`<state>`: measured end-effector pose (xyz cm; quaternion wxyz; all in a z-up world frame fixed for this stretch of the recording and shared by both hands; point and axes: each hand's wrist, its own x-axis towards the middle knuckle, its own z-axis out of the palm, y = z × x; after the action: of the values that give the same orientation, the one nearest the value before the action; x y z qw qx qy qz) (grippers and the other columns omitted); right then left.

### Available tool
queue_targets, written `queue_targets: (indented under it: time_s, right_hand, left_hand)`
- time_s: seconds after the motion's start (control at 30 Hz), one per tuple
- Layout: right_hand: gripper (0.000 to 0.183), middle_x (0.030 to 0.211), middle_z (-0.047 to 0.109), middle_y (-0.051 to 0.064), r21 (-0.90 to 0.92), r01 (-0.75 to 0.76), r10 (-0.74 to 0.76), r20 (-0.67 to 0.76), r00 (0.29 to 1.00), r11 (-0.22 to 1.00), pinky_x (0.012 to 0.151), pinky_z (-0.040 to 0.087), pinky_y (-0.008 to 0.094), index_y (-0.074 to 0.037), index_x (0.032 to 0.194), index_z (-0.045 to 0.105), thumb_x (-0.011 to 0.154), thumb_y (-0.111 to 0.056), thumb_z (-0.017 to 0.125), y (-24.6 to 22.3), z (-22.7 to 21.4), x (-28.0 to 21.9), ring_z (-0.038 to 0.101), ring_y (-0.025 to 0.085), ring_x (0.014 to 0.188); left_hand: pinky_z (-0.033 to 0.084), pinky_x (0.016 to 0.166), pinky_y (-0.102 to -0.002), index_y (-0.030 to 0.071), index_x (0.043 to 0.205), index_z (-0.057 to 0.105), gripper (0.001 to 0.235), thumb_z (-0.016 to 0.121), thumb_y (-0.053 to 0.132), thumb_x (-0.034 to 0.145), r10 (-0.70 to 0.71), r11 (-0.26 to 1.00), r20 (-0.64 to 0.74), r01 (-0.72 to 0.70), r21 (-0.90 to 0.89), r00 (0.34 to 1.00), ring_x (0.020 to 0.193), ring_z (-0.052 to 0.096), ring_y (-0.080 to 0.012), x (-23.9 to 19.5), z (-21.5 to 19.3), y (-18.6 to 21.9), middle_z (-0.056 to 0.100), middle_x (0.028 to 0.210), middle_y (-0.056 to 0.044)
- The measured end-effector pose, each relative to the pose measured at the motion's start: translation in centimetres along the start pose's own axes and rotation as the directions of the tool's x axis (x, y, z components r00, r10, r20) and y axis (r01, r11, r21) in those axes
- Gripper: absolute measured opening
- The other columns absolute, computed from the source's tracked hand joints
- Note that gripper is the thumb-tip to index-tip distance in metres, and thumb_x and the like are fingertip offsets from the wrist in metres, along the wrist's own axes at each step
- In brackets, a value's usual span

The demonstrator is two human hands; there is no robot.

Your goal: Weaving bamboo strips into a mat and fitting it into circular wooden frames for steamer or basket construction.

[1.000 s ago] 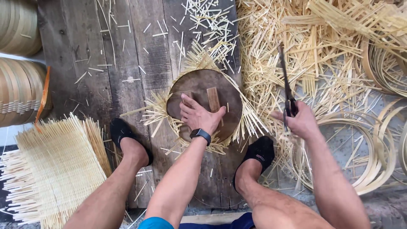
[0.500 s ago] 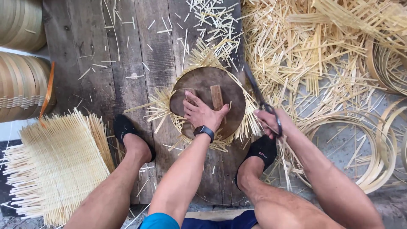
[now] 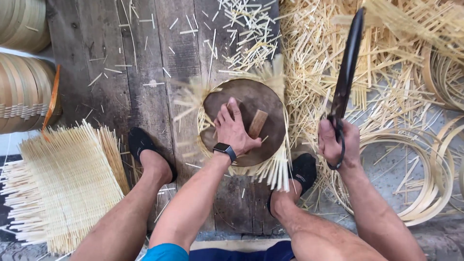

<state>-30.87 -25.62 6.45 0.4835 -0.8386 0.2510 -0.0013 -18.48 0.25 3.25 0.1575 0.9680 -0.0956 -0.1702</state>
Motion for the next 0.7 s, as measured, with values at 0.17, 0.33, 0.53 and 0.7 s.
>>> queue_targets:
  time_s: [0.17, 0.33, 0.53, 0.7]
  right_hand:
    - [0.032, 0.063, 0.059, -0.001, 0.844, -0.469, 0.182, 0.434, 0.882, 0.261, 0.038, 0.04, 0.025, -0.006, 0.085, 0.063, 0.101, -0.035, 0.062, 2.3, 6.1, 2.5, 0.053, 0.009, 0.045]
    - [0.053, 0.06, 0.058, 0.007, -0.025, -0.411, 0.379, 0.442, 0.813, 0.911, 0.048, 0.045, 0.033, 0.003, 0.084, 0.067, 0.101, -0.047, 0.063, 0.6, 6.5, 3.1, 0.055, 0.014, 0.048]
    - [0.064, 0.069, 0.06, 0.011, -0.192, -0.218, 0.265, 0.271, 0.925, 0.957, 0.061, 0.052, 0.043, 0.0, 0.091, 0.064, 0.089, -0.064, 0.063, 2.4, 2.3, -0.8, 0.061, 0.026, 0.063]
    - [0.069, 0.092, 0.063, 0.02, -0.567, -0.145, 0.25, 0.111, 0.962, 0.811, 0.079, 0.051, 0.052, 0.001, 0.097, 0.06, 0.092, -0.068, 0.059, 6.6, 0.3, -1.6, 0.065, 0.038, 0.087]
  left_hand:
    - [0.029, 0.111, -0.067, 0.004, 0.158, -0.003, 0.159, 0.098, 0.051, 0.044, 0.202, 0.974, 0.154, -0.214, 0.067, 0.967, 0.137, 0.031, -0.048, 0.0, -0.6, -0.8, 0.023, 0.151, -0.027]
    - [0.029, 0.108, -0.072, 0.012, 0.159, -0.001, 0.158, 0.098, 0.052, 0.043, 0.118, 0.992, 0.138, -0.124, 0.036, 0.983, 0.14, 0.03, -0.0473, -0.6, -1.3, 0.0, 0.023, 0.154, -0.022]
    - [0.027, 0.106, -0.075, 0.024, 0.161, 0.004, 0.152, 0.096, 0.057, 0.045, 0.003, 0.998, 0.119, -0.01, 0.054, 0.993, 0.138, 0.032, -0.0452, -0.9, -1.2, 0.9, 0.025, 0.153, -0.02]
    - [0.028, 0.107, -0.072, 0.024, 0.16, 0.005, 0.151, 0.096, 0.052, 0.043, -0.124, 0.988, 0.057, 0.128, -0.086, 0.991, 0.139, 0.034, -0.0438, 0.1, 0.2, 2.3, 0.03, 0.152, -0.018]
